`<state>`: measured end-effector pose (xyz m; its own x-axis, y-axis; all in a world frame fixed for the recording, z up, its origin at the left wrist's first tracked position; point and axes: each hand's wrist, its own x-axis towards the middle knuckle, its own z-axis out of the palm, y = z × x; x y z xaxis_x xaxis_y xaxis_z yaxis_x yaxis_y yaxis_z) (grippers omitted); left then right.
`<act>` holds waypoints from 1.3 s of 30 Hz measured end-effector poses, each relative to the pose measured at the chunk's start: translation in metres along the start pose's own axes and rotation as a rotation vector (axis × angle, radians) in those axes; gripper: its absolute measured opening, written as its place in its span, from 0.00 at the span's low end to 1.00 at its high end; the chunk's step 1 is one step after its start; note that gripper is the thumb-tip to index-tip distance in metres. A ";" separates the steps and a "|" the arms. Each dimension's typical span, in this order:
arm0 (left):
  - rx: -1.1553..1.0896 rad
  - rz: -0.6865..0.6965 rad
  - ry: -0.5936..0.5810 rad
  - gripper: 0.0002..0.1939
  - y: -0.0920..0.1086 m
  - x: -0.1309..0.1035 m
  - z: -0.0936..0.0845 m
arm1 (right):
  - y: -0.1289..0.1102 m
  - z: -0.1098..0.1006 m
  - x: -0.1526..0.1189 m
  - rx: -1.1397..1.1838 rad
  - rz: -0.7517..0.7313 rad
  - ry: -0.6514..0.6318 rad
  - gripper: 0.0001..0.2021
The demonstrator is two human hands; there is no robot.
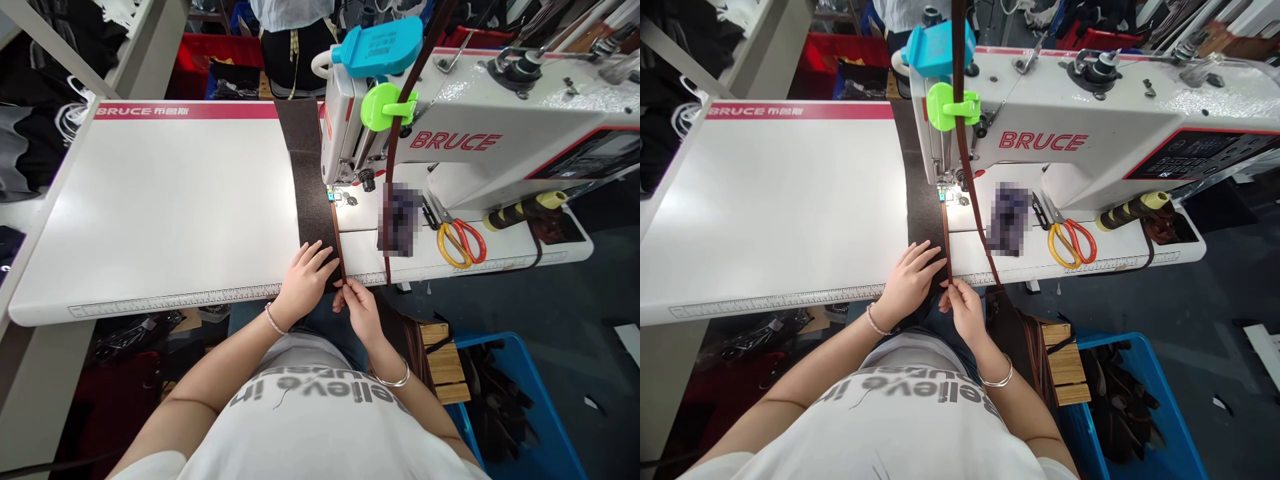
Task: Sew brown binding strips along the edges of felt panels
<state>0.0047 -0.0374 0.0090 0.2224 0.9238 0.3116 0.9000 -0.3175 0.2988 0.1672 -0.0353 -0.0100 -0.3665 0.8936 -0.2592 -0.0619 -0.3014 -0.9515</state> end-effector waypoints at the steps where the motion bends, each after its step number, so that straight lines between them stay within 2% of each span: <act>1: -0.001 0.005 0.000 0.19 -0.001 0.000 0.000 | 0.000 0.000 0.000 -0.003 -0.001 0.000 0.16; 9: -0.006 -0.025 0.032 0.16 0.002 0.001 -0.001 | 0.002 -0.001 0.000 -0.016 -0.002 -0.009 0.17; 16: -0.010 0.090 0.009 0.16 0.002 0.001 0.003 | 0.004 -0.001 -0.002 -0.016 0.007 -0.001 0.17; 23: -0.003 0.063 0.019 0.16 0.002 0.002 0.000 | 0.005 -0.001 -0.002 -0.020 0.008 0.003 0.17; 34: 0.007 0.098 0.005 0.17 -0.002 0.000 0.000 | 0.005 -0.003 -0.002 -0.032 0.007 -0.012 0.18; 39: -0.002 0.121 0.002 0.20 -0.003 0.000 0.000 | 0.009 -0.002 -0.003 -0.027 0.012 -0.015 0.19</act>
<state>0.0023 -0.0368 0.0081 0.3288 0.8782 0.3473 0.8657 -0.4272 0.2608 0.1695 -0.0400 -0.0182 -0.3806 0.8849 -0.2685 -0.0320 -0.3028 -0.9525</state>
